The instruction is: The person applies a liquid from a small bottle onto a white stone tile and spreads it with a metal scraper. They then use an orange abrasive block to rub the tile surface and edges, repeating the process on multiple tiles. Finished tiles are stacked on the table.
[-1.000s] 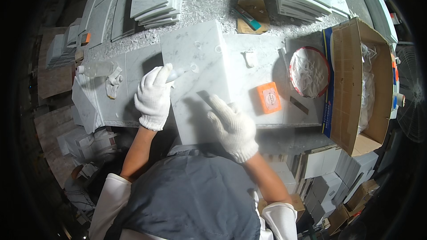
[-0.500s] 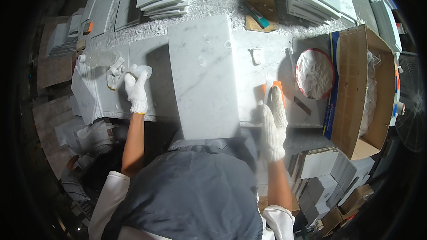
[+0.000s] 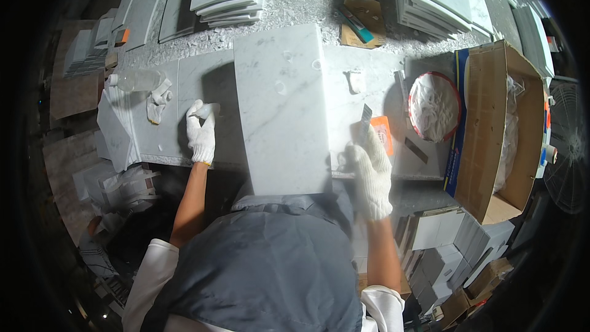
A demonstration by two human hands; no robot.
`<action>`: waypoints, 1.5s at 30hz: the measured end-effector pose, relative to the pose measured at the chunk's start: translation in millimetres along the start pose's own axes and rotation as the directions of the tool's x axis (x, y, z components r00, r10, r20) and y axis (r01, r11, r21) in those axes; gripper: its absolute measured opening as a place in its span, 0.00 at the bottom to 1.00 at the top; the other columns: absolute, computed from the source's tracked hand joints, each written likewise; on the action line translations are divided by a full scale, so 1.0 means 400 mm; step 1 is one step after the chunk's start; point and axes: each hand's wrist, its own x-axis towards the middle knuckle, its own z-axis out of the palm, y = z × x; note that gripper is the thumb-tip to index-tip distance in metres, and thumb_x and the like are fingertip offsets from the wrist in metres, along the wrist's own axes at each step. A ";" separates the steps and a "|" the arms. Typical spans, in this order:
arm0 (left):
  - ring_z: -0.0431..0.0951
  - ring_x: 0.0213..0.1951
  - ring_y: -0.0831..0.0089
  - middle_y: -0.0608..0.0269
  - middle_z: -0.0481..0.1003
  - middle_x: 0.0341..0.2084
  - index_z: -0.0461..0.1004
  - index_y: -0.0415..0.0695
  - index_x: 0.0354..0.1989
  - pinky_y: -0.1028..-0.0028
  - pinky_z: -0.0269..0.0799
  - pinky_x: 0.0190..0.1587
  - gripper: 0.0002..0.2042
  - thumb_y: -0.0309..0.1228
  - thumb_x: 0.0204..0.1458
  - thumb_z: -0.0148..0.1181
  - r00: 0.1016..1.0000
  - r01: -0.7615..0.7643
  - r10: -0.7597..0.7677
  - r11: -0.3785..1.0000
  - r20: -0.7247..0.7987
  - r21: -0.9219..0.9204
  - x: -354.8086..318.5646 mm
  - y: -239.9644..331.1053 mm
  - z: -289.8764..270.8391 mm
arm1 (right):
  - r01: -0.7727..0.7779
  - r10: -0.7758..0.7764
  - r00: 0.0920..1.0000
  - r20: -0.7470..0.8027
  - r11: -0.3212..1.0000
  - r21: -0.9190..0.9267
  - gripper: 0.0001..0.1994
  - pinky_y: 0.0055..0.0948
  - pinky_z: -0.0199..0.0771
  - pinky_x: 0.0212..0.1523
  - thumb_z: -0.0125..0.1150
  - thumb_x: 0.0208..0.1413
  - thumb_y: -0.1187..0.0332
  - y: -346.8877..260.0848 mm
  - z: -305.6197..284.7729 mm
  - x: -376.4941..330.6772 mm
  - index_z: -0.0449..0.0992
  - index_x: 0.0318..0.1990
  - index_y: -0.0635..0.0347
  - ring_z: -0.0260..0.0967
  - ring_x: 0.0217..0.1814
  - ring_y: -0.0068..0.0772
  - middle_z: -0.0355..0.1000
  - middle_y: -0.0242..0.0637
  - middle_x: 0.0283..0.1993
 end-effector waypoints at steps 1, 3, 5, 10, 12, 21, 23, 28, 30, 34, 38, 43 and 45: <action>0.74 0.60 0.66 0.56 0.75 0.56 0.71 0.38 0.62 0.67 0.65 0.67 0.23 0.27 0.59 0.68 1.000 -0.002 0.002 1.000 -0.001 0.001 -0.001 0.002 0.000 | -0.005 0.005 1.000 -0.015 1.000 0.002 0.27 0.23 0.78 0.37 0.59 0.67 0.68 -0.001 0.001 0.000 0.63 0.71 0.64 0.72 0.38 0.21 0.73 0.29 0.38; 0.74 0.60 0.67 0.57 0.76 0.56 0.71 0.38 0.63 0.67 0.65 0.67 0.24 0.26 0.58 0.68 0.999 -0.034 0.034 0.999 -0.001 0.032 -0.005 0.008 -0.003 | -0.010 0.011 1.000 -0.017 0.998 0.054 0.24 0.22 0.77 0.38 0.59 0.68 0.67 0.000 0.001 0.001 0.67 0.68 0.64 0.72 0.38 0.20 0.73 0.28 0.38; 0.74 0.59 0.67 0.57 0.76 0.55 0.70 0.37 0.63 0.67 0.66 0.66 0.24 0.25 0.58 0.68 1.000 -0.016 0.016 1.000 0.001 -0.002 -0.011 0.018 -0.005 | 0.008 -0.008 0.998 -0.058 1.000 -0.007 0.21 0.22 0.76 0.38 0.60 0.68 0.66 0.002 -0.003 0.004 0.71 0.65 0.63 0.71 0.37 0.19 0.74 0.28 0.38; 0.75 0.57 0.67 0.57 0.75 0.54 0.67 0.37 0.65 0.67 0.67 0.65 0.28 0.23 0.56 0.68 0.999 -0.038 0.038 0.999 0.036 -0.007 -0.027 0.049 -0.028 | -0.015 0.009 0.995 -0.101 0.999 -0.051 0.16 0.25 0.76 0.40 0.60 0.68 0.69 0.017 -0.026 0.018 0.73 0.60 0.63 0.72 0.38 0.23 0.73 0.31 0.41; 0.75 0.57 0.67 0.56 0.74 0.55 0.66 0.37 0.66 0.67 0.67 0.65 0.30 0.23 0.54 0.69 0.998 -0.032 0.030 0.999 0.051 0.036 -0.035 0.056 -0.048 | 0.014 -0.017 0.997 -0.076 0.999 -0.037 0.14 0.25 0.73 0.38 0.61 0.68 0.68 0.026 -0.037 0.026 0.75 0.57 0.62 0.70 0.38 0.22 0.73 0.30 0.40; 0.61 0.72 0.58 0.51 0.66 0.68 0.62 0.36 0.70 0.59 0.52 0.75 0.37 0.27 0.51 0.72 0.971 -0.190 0.205 0.974 -0.126 0.121 -0.091 0.140 -0.168 | 0.089 -0.087 0.991 -0.105 0.996 0.012 0.12 0.31 0.73 0.43 0.63 0.68 0.61 0.057 -0.072 0.053 0.77 0.50 0.58 0.72 0.41 0.27 0.73 0.28 0.41; 0.64 0.69 0.57 0.50 0.69 0.65 0.65 0.35 0.67 0.59 0.57 0.73 0.34 0.30 0.53 0.72 0.895 -0.410 0.434 0.891 -0.103 0.195 -0.093 0.209 -0.167 | 0.095 -0.090 0.988 -0.123 0.995 0.040 0.12 0.30 0.74 0.43 0.63 0.68 0.61 0.057 -0.068 0.064 0.77 0.50 0.59 0.72 0.42 0.26 0.73 0.29 0.42; 0.75 0.59 0.50 0.46 0.76 0.55 0.74 0.33 0.56 0.55 0.68 0.67 0.32 0.49 0.55 0.71 0.570 -0.813 0.785 0.582 0.243 0.025 -0.018 0.410 -0.045 | 0.104 -0.101 0.992 -0.070 0.994 0.043 0.12 0.33 0.79 0.47 0.59 0.69 0.64 0.042 -0.051 0.080 0.78 0.51 0.63 0.75 0.46 0.27 0.76 0.33 0.44; 0.72 0.62 0.51 0.52 0.75 0.56 0.75 0.39 0.57 0.52 0.63 0.70 0.35 0.58 0.52 0.68 0.399 -0.905 0.864 0.424 0.307 -0.019 0.008 0.470 0.034 | 0.130 -0.128 0.990 -0.060 0.991 0.042 0.13 0.34 0.81 0.49 0.58 0.69 0.65 0.033 -0.049 0.079 0.80 0.51 0.65 0.75 0.45 0.27 0.77 0.34 0.44; 0.66 0.68 0.54 0.54 0.71 0.62 0.74 0.43 0.61 0.54 0.55 0.74 0.39 0.64 0.51 0.63 0.297 -0.940 0.804 0.340 0.515 0.012 0.022 0.540 0.143 | 0.124 -0.123 0.990 -0.062 0.992 0.008 0.14 0.31 0.79 0.47 0.58 0.68 0.62 0.017 -0.062 0.071 0.81 0.50 0.64 0.73 0.42 0.24 0.75 0.31 0.41; 0.53 0.75 0.59 0.59 0.61 0.72 0.68 0.58 0.70 0.57 0.42 0.79 0.44 0.74 0.51 0.46 0.207 -0.978 0.668 0.116 0.715 0.175 0.072 0.574 0.226 | 0.118 -0.117 0.993 -0.029 0.992 0.034 0.13 0.29 0.77 0.44 0.58 0.68 0.62 0.016 -0.071 0.073 0.80 0.48 0.64 0.71 0.41 0.22 0.74 0.30 0.39; 0.51 0.76 0.61 0.61 0.55 0.76 0.59 0.56 0.76 0.57 0.37 0.80 0.43 0.71 0.57 0.39 0.233 -0.957 0.495 -0.037 0.837 0.288 0.108 0.596 0.282 | 0.086 -0.086 0.995 -0.050 0.996 0.007 0.13 0.27 0.75 0.43 0.58 0.67 0.63 0.020 -0.072 0.081 0.80 0.46 0.65 0.69 0.38 0.20 0.73 0.28 0.37; 0.52 0.76 0.61 0.61 0.56 0.76 0.58 0.55 0.76 0.58 0.37 0.80 0.42 0.69 0.59 0.39 0.194 -0.952 0.520 -0.103 0.832 0.287 0.090 0.603 0.262 | 0.083 -0.084 0.994 -0.069 0.996 -0.012 0.12 0.26 0.75 0.42 0.58 0.67 0.64 0.021 -0.078 0.083 0.80 0.46 0.65 0.69 0.37 0.20 0.73 0.28 0.36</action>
